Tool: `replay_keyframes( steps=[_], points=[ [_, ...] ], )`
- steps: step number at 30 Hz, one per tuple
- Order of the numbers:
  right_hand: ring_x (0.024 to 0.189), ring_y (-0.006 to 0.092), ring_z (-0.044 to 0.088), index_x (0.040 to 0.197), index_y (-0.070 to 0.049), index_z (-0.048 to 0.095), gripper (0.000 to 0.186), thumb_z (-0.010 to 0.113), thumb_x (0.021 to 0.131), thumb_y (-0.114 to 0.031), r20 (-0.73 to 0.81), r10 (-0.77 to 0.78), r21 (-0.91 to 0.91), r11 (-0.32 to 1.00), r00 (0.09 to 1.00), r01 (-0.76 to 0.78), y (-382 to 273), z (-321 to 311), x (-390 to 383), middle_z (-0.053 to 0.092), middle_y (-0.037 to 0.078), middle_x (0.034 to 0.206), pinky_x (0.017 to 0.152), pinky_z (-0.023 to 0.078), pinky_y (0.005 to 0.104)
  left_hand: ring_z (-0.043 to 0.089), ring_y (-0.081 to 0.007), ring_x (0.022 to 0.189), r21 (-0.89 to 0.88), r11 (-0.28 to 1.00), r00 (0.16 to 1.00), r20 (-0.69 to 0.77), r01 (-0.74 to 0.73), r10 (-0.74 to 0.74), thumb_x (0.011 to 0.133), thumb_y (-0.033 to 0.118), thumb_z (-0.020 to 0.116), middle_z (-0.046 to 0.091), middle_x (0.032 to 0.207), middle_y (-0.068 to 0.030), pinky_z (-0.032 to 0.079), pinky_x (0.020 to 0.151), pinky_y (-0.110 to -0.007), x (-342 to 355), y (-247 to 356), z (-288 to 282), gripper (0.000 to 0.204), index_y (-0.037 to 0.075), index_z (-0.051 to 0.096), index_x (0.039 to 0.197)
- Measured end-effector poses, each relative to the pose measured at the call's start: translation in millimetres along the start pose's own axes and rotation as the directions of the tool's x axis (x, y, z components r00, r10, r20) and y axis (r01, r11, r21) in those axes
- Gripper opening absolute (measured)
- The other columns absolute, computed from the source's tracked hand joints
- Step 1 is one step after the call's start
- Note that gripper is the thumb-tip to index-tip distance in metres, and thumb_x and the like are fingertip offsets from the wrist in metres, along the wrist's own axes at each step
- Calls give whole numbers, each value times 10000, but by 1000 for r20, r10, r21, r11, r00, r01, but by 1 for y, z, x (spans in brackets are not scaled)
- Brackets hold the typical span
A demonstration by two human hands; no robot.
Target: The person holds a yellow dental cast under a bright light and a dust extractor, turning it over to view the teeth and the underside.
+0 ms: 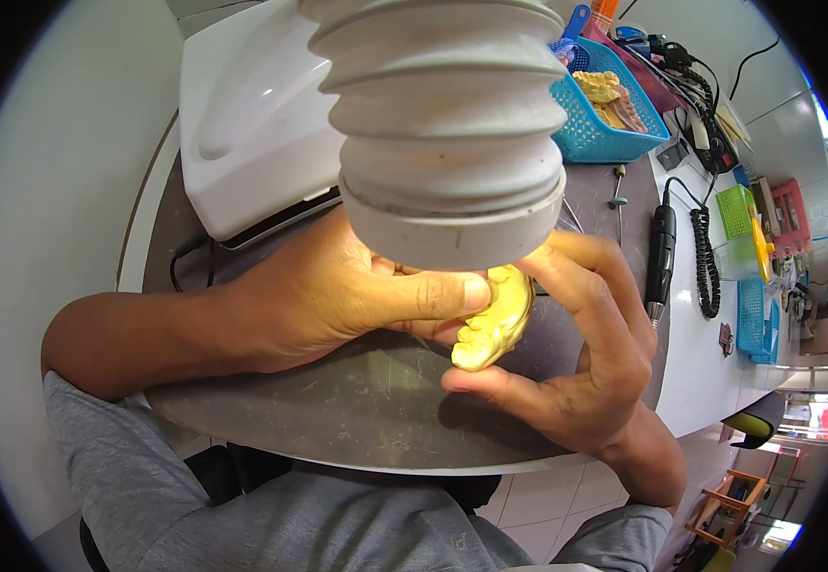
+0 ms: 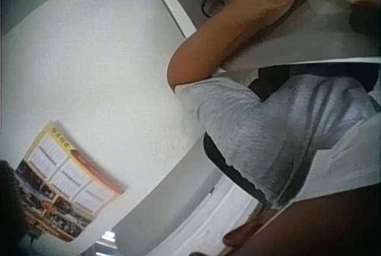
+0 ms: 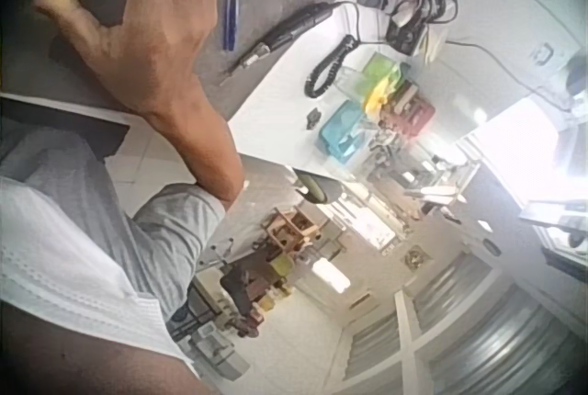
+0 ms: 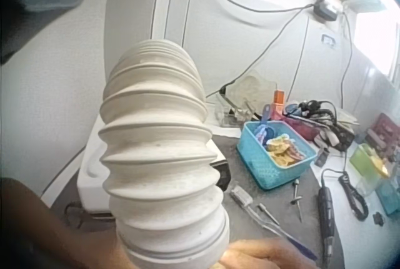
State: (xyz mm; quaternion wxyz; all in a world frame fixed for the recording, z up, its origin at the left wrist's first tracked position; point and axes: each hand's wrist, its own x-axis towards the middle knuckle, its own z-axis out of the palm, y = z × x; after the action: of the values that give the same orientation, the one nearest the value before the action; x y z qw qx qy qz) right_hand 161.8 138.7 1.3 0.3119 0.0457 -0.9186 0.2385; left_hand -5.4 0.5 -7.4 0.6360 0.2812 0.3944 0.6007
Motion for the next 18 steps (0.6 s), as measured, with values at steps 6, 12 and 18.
replay_keyframes(
  steps=[6, 12, 18],
  points=[
    [939, 299, 650, 1137, 58, 604, 765, 928, 579, -353, 6, 6, 6, 1000, 1000, -6, 0, 0, 0, 630, 210, 1057, 801, 534, 375, 619, -108, 844, 38, 999, 1000, -12, -27, 28, 920, 104, 669, 632, 987, -69, 532, 717, -247, 0, -1, -1, 249, -10, 581, 1123],
    [941, 301, 649, 1142, 59, 602, 771, 927, 582, -357, 3, 5, 5, 1000, 1000, -5, 0, 0, 0, 627, 213, 1063, 803, 534, 376, 622, -106, 838, 45, 999, 999, -35, -21, 22, 915, 99, 669, 634, 992, -69, 534, 713, -246, 0, -2, 0, 272, -11, 573, 1145],
    [939, 299, 650, 1142, 62, 599, 775, 927, 584, -364, 6, 1, -4, 1000, 1000, -1, -1, 0, 0, 626, 212, 1060, 797, 537, 372, 623, -106, 840, 53, 998, 999, -15, -33, 34, 912, 100, 671, 635, 1000, -69, 539, 723, -243, 1, -2, -1, 290, -13, 567, 1158]
  ],
)
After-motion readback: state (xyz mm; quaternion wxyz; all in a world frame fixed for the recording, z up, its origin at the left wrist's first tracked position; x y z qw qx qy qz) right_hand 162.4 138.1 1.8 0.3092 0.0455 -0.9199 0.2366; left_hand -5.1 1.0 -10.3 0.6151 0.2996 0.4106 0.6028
